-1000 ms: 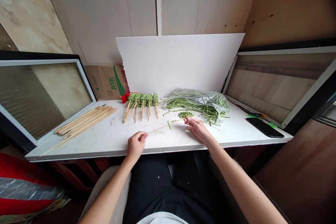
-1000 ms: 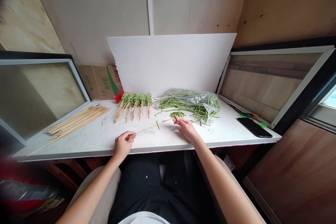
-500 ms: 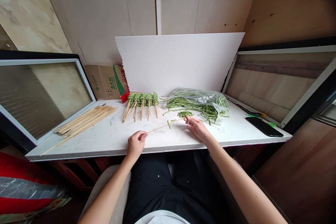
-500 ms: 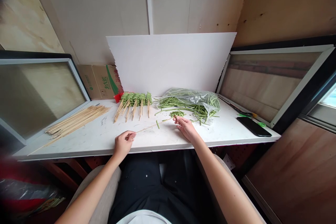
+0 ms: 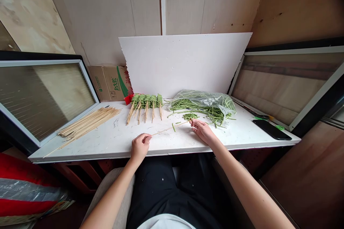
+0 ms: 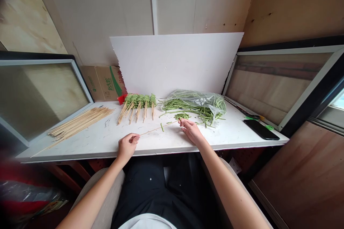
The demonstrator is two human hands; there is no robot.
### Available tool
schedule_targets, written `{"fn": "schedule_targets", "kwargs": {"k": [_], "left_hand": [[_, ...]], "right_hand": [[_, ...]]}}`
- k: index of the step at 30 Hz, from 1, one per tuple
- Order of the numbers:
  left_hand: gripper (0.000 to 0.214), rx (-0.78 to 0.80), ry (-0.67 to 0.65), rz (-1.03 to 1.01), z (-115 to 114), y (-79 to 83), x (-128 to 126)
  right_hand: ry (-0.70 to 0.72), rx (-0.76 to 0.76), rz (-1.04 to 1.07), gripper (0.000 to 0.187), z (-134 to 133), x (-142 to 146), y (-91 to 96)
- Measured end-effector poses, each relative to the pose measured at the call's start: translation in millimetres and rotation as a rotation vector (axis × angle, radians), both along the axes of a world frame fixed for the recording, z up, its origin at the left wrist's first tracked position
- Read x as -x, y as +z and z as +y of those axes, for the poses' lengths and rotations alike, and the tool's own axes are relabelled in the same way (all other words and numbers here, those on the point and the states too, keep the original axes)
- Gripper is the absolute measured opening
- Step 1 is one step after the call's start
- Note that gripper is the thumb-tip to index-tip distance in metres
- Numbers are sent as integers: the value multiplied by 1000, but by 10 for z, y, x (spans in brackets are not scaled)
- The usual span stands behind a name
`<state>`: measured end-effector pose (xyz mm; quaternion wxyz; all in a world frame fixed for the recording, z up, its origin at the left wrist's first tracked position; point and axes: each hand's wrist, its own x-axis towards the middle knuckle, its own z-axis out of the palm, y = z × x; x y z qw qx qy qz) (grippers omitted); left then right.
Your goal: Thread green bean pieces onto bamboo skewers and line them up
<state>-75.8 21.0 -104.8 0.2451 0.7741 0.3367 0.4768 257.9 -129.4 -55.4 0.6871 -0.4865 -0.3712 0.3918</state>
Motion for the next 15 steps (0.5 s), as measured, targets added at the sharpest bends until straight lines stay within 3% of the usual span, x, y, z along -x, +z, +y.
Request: {"fn": "schedule_targets", "kwargs": {"k": [15], "left_hand": [[21, 5, -2, -3, -6, 14, 5]], "right_hand": [[23, -23, 79, 28, -6, -5, 5]]}}
